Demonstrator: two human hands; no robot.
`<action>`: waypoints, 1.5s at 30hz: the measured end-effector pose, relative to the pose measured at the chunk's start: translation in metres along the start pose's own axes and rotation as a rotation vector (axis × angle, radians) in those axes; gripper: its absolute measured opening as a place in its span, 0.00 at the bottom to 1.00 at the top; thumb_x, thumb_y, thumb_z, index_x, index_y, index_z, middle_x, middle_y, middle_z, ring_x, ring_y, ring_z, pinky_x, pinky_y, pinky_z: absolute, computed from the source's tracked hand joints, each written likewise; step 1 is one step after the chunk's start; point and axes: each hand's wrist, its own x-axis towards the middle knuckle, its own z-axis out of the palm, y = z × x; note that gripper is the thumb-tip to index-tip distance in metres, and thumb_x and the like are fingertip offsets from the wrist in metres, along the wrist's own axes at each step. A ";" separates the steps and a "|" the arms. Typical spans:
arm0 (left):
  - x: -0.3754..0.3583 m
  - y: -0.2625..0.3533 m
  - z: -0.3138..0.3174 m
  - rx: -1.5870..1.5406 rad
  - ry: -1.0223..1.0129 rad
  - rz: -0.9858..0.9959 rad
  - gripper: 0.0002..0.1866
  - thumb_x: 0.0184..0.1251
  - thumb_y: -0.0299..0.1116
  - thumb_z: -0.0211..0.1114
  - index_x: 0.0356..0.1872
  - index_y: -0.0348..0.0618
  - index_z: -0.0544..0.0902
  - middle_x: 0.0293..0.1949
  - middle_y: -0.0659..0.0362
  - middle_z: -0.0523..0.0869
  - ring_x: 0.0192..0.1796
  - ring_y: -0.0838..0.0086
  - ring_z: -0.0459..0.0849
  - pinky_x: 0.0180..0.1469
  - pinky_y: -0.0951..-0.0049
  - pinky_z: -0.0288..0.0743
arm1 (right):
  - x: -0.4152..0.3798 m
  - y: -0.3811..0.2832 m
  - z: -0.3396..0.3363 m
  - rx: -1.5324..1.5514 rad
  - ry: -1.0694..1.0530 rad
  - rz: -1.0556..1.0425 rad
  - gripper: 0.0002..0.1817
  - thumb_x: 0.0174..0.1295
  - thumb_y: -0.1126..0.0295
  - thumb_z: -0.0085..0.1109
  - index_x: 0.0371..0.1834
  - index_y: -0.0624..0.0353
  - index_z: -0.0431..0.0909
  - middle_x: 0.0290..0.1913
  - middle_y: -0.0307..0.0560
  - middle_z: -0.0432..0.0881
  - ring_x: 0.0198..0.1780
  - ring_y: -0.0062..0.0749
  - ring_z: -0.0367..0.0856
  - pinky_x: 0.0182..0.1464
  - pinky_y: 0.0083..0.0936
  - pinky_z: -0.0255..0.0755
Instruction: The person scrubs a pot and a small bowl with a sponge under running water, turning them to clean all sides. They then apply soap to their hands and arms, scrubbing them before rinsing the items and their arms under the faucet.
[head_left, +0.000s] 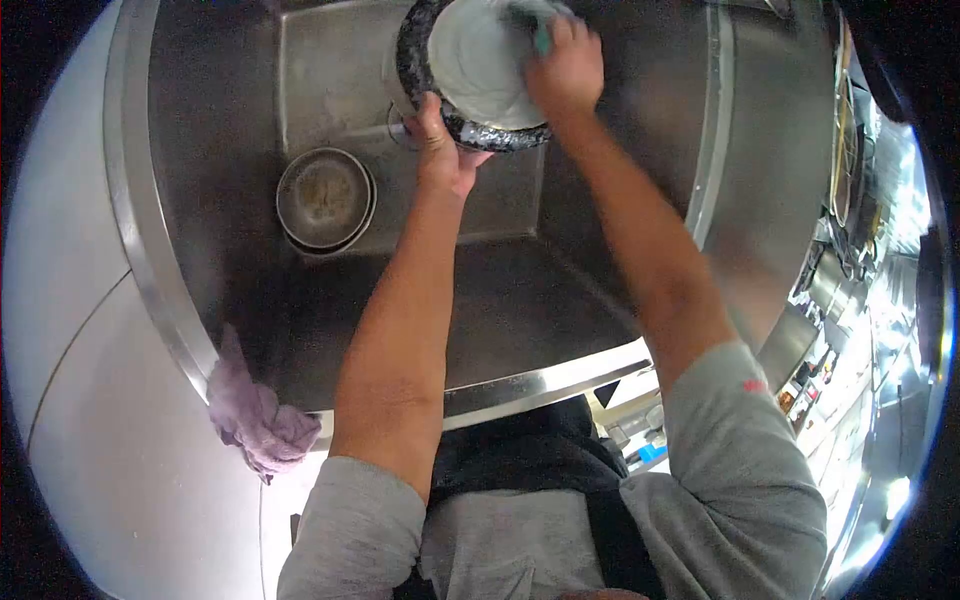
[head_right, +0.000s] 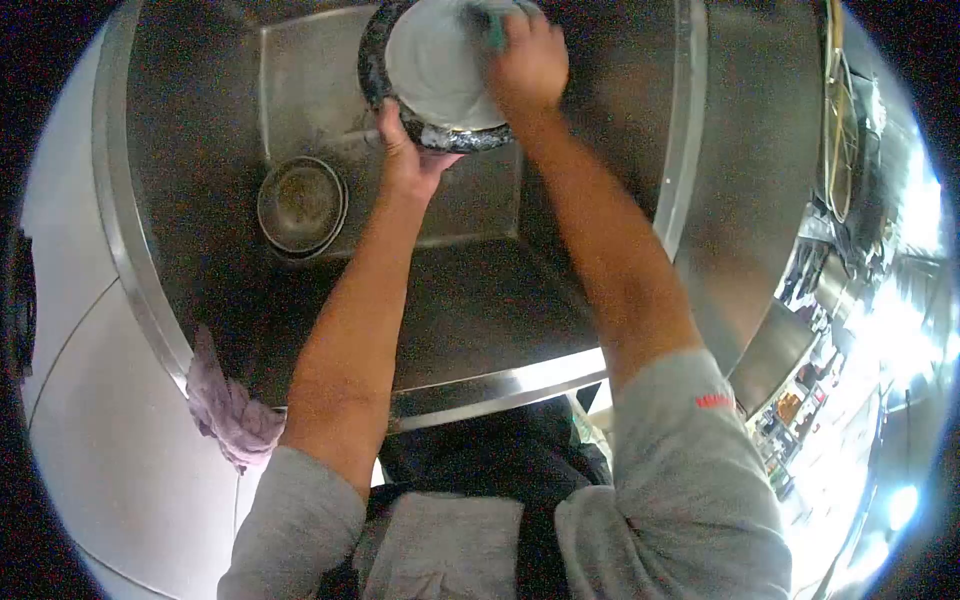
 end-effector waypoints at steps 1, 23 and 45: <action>0.002 0.000 -0.001 0.000 0.024 0.003 0.54 0.66 0.79 0.56 0.82 0.53 0.58 0.81 0.54 0.63 0.80 0.49 0.66 0.75 0.32 0.65 | 0.030 -0.016 0.012 0.028 -0.064 0.035 0.20 0.49 0.68 0.71 0.49 0.54 0.84 0.53 0.54 0.84 0.46 0.56 0.83 0.47 0.51 0.79; -0.005 0.004 -0.003 0.055 0.016 0.007 0.58 0.62 0.79 0.61 0.83 0.60 0.46 0.81 0.55 0.60 0.79 0.49 0.66 0.74 0.29 0.63 | -0.004 -0.069 -0.021 0.143 -0.269 -0.087 0.23 0.45 0.74 0.69 0.50 0.53 0.84 0.46 0.50 0.81 0.50 0.56 0.80 0.51 0.48 0.77; -0.011 0.010 0.013 0.129 -0.054 0.046 0.57 0.62 0.83 0.54 0.82 0.53 0.60 0.80 0.54 0.66 0.80 0.50 0.65 0.76 0.30 0.58 | -0.058 -0.029 -0.044 -0.003 -0.232 -0.025 0.23 0.53 0.69 0.68 0.55 0.54 0.81 0.50 0.54 0.83 0.55 0.54 0.83 0.56 0.52 0.79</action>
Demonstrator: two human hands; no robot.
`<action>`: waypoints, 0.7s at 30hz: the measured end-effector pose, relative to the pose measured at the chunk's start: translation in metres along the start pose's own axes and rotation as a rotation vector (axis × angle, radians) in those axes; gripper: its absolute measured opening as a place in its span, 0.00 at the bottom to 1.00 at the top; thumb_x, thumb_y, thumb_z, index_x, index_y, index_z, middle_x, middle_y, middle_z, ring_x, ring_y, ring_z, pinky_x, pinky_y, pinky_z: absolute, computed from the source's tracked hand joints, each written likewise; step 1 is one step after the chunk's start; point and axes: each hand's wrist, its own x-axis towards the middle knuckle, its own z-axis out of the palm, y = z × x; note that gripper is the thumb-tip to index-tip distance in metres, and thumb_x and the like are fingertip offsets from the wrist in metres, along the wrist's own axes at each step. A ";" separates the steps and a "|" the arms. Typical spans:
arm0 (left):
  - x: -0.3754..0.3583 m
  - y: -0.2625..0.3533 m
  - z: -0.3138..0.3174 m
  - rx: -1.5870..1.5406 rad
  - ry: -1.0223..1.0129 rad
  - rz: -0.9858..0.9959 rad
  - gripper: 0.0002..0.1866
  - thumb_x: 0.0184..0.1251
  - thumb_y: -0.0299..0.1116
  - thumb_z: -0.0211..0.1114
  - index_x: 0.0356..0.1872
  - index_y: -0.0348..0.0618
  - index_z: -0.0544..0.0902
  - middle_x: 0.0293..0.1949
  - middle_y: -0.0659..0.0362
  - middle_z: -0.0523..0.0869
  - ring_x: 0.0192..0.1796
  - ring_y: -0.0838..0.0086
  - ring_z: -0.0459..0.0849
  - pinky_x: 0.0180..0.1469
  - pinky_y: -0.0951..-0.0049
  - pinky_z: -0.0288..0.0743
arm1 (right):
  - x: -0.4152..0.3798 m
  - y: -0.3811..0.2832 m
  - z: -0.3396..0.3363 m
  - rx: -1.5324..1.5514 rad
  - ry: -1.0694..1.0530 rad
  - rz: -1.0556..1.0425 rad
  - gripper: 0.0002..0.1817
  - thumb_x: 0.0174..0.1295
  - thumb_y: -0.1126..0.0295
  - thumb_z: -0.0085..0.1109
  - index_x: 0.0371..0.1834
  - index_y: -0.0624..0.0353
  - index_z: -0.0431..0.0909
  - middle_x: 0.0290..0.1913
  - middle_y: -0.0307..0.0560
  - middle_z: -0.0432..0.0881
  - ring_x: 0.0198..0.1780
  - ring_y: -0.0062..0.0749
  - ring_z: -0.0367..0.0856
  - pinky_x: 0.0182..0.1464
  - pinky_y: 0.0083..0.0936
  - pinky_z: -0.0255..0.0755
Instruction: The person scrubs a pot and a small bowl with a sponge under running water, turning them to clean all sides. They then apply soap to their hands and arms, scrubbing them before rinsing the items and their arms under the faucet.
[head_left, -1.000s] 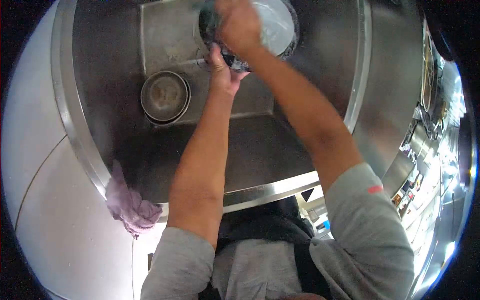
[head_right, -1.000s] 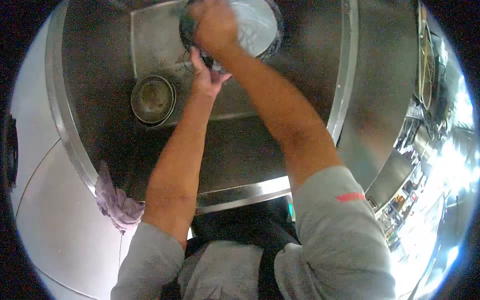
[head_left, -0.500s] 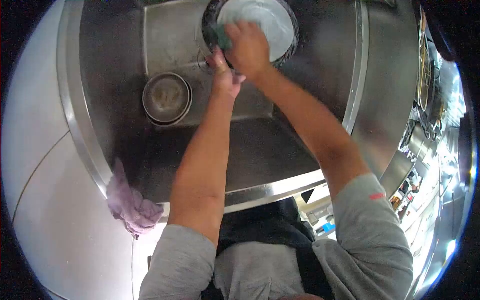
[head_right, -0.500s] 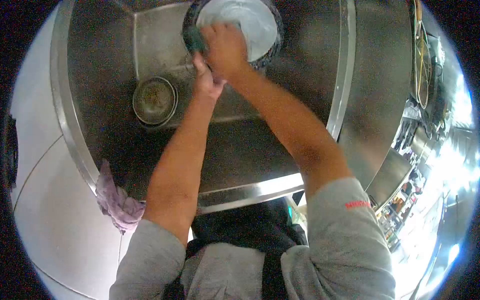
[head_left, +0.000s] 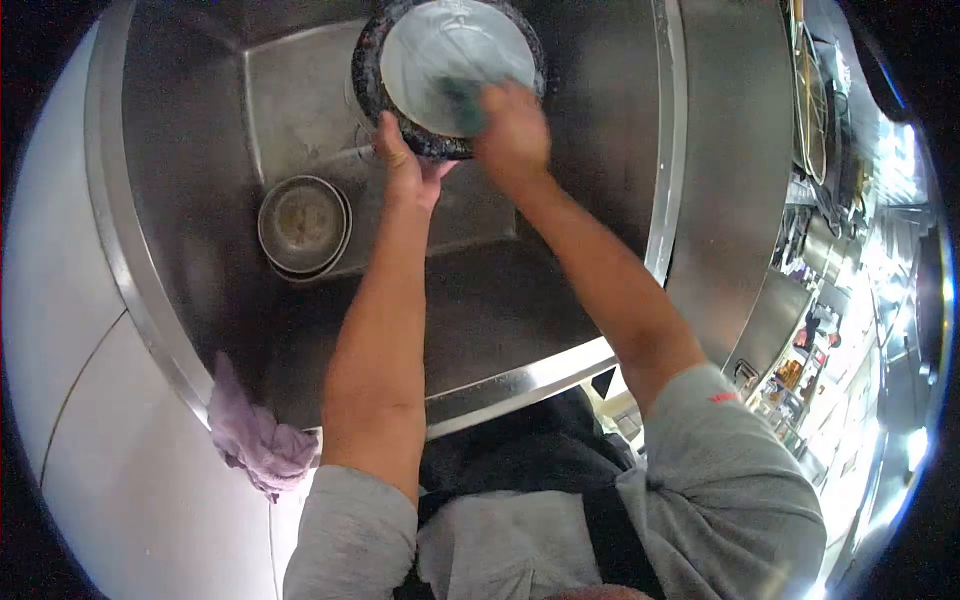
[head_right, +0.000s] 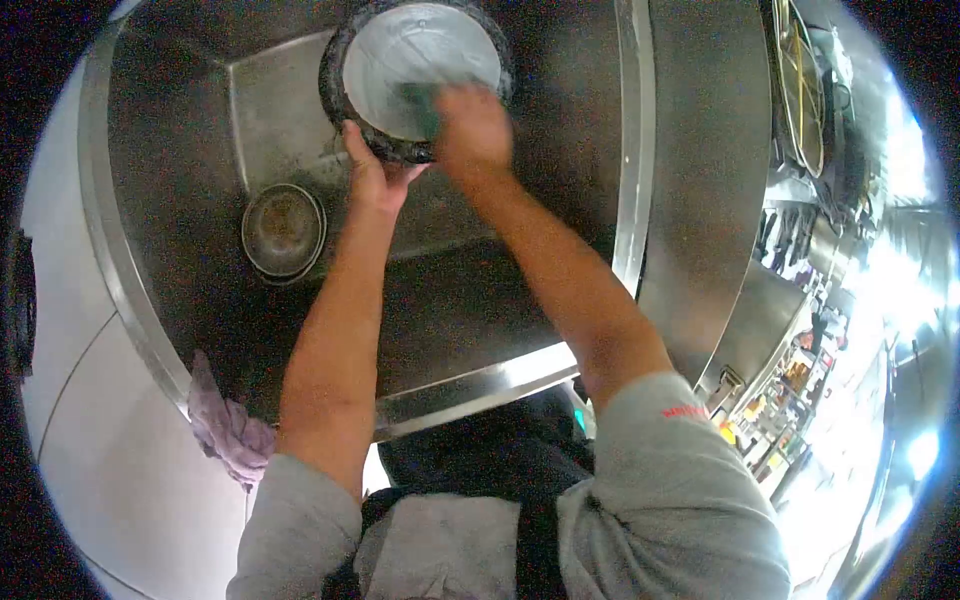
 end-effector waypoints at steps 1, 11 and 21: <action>0.003 0.002 0.001 0.005 0.055 -0.035 0.58 0.61 0.83 0.54 0.83 0.52 0.59 0.81 0.53 0.64 0.81 0.49 0.64 0.76 0.30 0.59 | -0.010 0.019 -0.003 -0.051 0.096 -0.027 0.25 0.53 0.70 0.68 0.57 0.54 0.80 0.51 0.55 0.82 0.55 0.55 0.82 0.56 0.51 0.79; 0.004 -0.005 -0.003 -0.050 0.061 -0.006 0.55 0.66 0.81 0.53 0.83 0.52 0.58 0.81 0.53 0.64 0.79 0.50 0.68 0.74 0.31 0.65 | 0.026 0.010 0.017 0.038 0.072 0.102 0.29 0.50 0.68 0.72 0.58 0.61 0.79 0.52 0.58 0.83 0.53 0.59 0.81 0.58 0.50 0.76; 0.012 0.004 -0.090 -0.270 0.468 -0.086 0.45 0.73 0.72 0.56 0.82 0.57 0.59 0.75 0.52 0.71 0.74 0.52 0.70 0.62 0.37 0.72 | 0.060 0.018 0.006 0.113 0.129 -0.117 0.26 0.45 0.72 0.76 0.53 0.56 0.84 0.55 0.53 0.85 0.61 0.52 0.80 0.62 0.49 0.76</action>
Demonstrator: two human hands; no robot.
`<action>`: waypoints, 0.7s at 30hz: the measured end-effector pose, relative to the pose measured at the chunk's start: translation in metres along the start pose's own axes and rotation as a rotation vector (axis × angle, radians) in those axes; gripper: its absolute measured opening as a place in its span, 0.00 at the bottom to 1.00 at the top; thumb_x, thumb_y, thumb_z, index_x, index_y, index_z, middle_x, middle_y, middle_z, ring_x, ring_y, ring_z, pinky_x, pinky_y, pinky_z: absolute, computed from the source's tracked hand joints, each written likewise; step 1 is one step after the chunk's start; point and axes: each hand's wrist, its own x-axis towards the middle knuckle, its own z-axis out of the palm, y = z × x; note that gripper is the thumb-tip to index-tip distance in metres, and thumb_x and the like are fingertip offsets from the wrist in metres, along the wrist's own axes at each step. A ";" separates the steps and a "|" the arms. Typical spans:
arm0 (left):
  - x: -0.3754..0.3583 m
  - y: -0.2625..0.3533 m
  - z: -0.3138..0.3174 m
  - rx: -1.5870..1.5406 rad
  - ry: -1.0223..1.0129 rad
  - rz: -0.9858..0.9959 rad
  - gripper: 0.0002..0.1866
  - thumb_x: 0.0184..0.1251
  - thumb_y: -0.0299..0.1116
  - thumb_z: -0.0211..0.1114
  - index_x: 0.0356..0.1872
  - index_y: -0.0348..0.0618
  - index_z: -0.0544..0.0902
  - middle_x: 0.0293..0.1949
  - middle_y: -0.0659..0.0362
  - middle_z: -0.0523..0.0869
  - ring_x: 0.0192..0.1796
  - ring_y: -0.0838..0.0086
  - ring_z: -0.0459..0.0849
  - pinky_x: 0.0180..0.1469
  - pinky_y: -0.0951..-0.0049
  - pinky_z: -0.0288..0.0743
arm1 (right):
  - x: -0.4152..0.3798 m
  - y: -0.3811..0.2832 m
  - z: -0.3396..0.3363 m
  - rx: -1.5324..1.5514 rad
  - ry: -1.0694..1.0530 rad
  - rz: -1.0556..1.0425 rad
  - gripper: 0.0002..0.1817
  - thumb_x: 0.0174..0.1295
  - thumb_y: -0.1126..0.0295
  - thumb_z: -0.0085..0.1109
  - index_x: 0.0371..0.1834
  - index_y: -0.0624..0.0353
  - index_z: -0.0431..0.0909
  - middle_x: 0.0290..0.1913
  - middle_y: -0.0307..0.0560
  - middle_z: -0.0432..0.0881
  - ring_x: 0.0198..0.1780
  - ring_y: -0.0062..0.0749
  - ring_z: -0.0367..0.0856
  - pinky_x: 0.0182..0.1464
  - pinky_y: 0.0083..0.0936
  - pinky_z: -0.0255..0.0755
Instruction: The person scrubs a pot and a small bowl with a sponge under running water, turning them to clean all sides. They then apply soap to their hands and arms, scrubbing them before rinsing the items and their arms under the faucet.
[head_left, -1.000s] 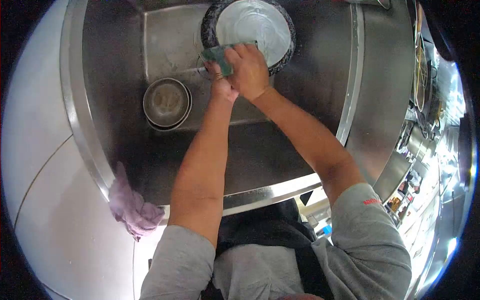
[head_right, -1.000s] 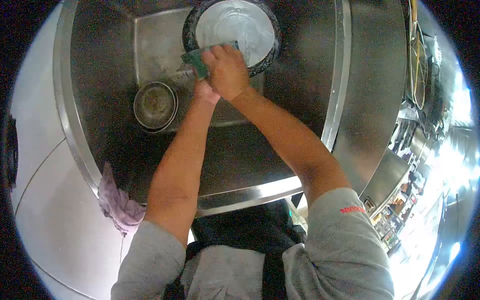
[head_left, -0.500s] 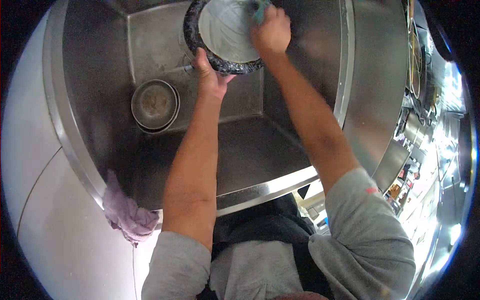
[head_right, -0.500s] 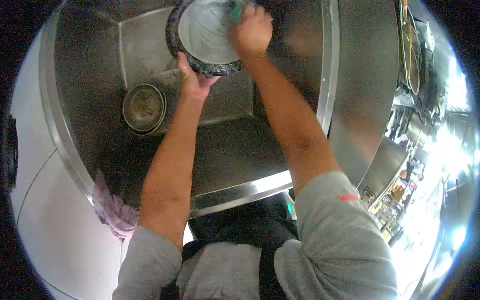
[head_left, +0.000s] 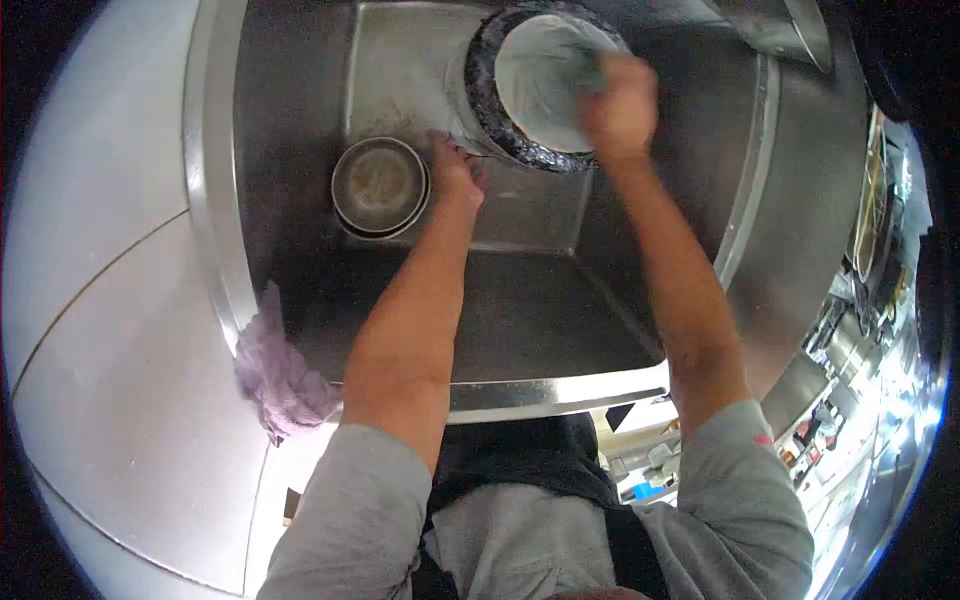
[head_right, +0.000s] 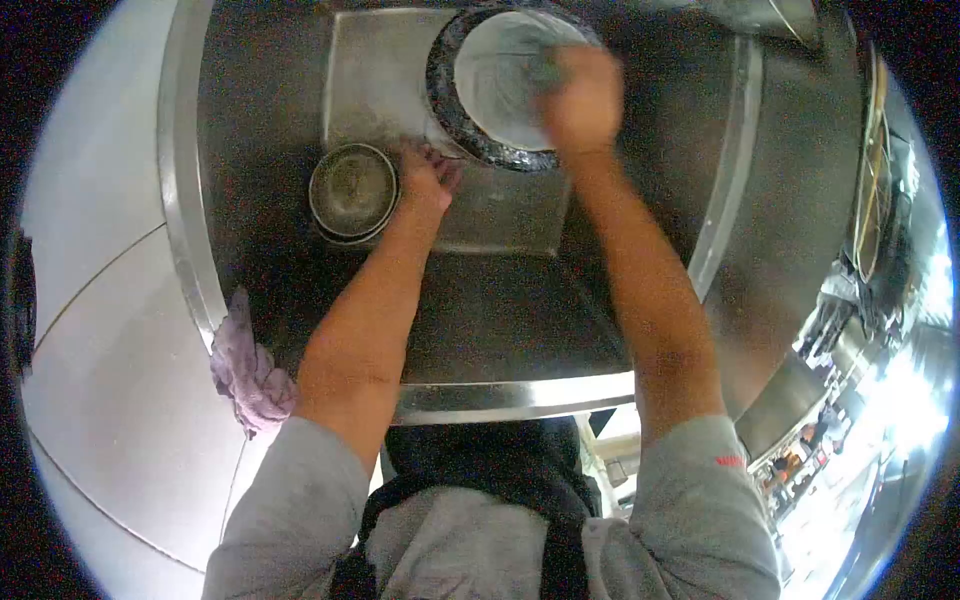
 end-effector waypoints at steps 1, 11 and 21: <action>0.023 0.001 -0.007 0.218 0.077 0.064 0.41 0.76 0.67 0.56 0.80 0.55 0.62 0.69 0.51 0.75 0.69 0.54 0.75 0.59 0.42 0.73 | -0.002 0.019 -0.006 -0.168 -0.003 0.257 0.26 0.49 0.69 0.75 0.55 0.55 0.82 0.55 0.52 0.83 0.61 0.52 0.79 0.61 0.49 0.76; 0.075 -0.013 0.004 0.810 0.195 0.339 0.34 0.77 0.46 0.62 0.76 0.36 0.68 0.69 0.46 0.79 0.64 0.52 0.82 0.58 0.52 0.79 | -0.012 0.063 0.031 -0.087 -0.034 0.545 0.25 0.65 0.65 0.60 0.65 0.62 0.77 0.60 0.64 0.82 0.58 0.64 0.83 0.59 0.49 0.78; 0.026 0.001 0.005 0.355 0.060 0.339 0.27 0.83 0.45 0.52 0.69 0.33 0.75 0.64 0.49 0.83 0.62 0.61 0.84 0.63 0.58 0.77 | -0.019 0.042 0.029 -0.010 -0.057 0.597 0.26 0.64 0.57 0.62 0.64 0.50 0.78 0.53 0.62 0.86 0.55 0.66 0.85 0.56 0.54 0.80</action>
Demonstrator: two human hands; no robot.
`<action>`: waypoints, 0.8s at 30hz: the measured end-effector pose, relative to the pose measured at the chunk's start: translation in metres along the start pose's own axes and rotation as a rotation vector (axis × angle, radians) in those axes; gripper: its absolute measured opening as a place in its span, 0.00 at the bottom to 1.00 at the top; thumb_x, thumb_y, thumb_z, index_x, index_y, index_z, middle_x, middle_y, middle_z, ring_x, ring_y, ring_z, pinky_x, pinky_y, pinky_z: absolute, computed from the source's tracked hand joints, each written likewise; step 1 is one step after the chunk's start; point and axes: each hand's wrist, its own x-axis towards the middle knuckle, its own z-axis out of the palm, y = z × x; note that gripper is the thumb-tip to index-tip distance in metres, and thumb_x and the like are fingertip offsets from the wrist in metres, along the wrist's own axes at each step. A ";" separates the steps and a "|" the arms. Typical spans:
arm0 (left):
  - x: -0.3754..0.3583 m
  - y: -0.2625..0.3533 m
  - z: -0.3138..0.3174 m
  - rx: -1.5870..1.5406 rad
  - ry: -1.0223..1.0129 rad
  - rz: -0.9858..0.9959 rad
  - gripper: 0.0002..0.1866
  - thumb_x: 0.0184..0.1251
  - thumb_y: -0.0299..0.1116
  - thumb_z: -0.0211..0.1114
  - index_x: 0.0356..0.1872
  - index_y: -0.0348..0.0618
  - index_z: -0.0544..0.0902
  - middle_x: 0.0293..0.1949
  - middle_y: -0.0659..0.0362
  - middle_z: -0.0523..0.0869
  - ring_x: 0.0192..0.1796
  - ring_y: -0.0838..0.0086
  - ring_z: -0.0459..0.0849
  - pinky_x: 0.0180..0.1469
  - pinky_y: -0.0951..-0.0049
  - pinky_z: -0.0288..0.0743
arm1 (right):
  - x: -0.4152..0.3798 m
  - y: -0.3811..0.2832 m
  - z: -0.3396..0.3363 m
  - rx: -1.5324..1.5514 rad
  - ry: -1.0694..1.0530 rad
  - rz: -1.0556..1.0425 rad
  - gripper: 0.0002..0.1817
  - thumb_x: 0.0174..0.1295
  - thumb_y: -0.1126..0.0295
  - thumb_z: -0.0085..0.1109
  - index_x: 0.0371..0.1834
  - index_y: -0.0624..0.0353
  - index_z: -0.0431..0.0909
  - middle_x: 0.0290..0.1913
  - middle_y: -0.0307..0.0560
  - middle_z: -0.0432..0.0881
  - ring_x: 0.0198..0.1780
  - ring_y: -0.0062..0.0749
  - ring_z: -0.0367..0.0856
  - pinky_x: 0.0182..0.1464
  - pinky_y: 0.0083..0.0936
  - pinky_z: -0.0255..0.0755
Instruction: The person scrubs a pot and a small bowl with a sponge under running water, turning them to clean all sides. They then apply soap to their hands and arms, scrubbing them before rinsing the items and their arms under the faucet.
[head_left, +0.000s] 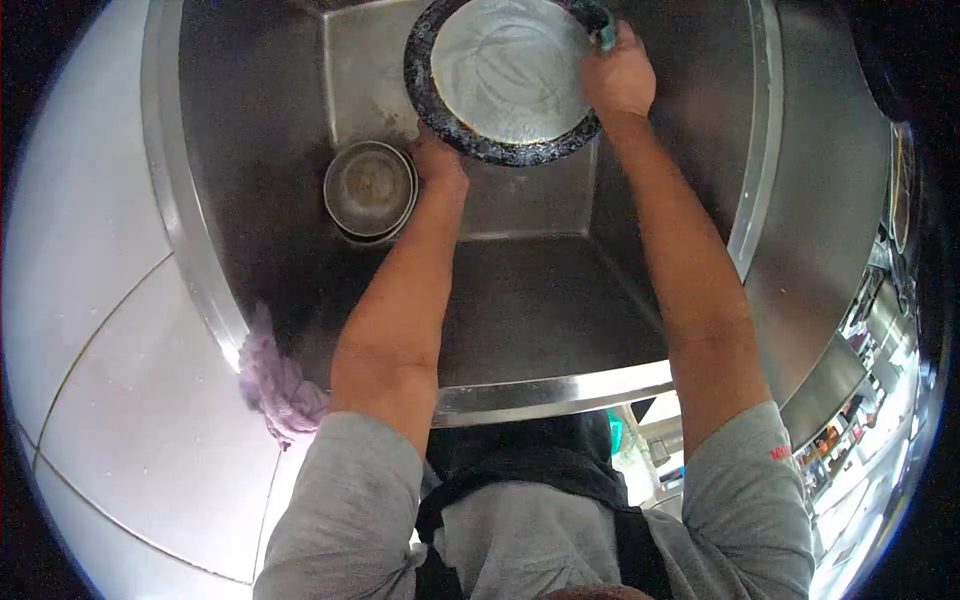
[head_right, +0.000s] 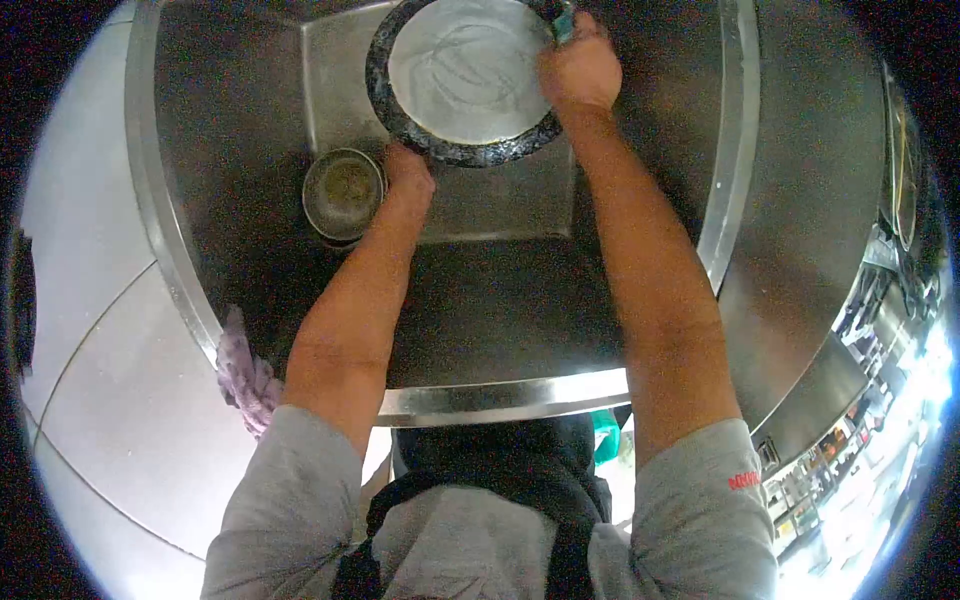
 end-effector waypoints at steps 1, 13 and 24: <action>0.003 0.000 0.001 -0.065 -0.043 0.023 0.26 0.83 0.44 0.50 0.70 0.34 0.74 0.65 0.50 0.82 0.63 0.61 0.84 0.63 0.57 0.77 | 0.006 -0.007 0.001 0.013 -0.001 0.002 0.26 0.64 0.57 0.62 0.64 0.50 0.78 0.53 0.62 0.86 0.55 0.66 0.85 0.56 0.54 0.80; -0.013 -0.007 0.041 -0.125 0.022 0.073 0.34 0.84 0.55 0.46 0.78 0.41 0.63 0.76 0.47 0.69 0.71 0.52 0.75 0.74 0.57 0.67 | 0.079 0.033 0.053 -0.253 -0.397 0.195 0.17 0.74 0.63 0.52 0.56 0.58 0.84 0.54 0.63 0.87 0.59 0.56 0.85 0.65 0.46 0.78; -0.074 0.061 0.003 0.110 -0.321 -0.310 0.53 0.66 0.81 0.53 0.81 0.52 0.63 0.78 0.55 0.68 0.78 0.54 0.63 0.72 0.26 0.50 | 0.025 -0.010 -0.032 0.070 -0.104 0.227 0.20 0.65 0.61 0.62 0.58 0.56 0.81 0.45 0.65 0.88 0.52 0.62 0.87 0.56 0.51 0.81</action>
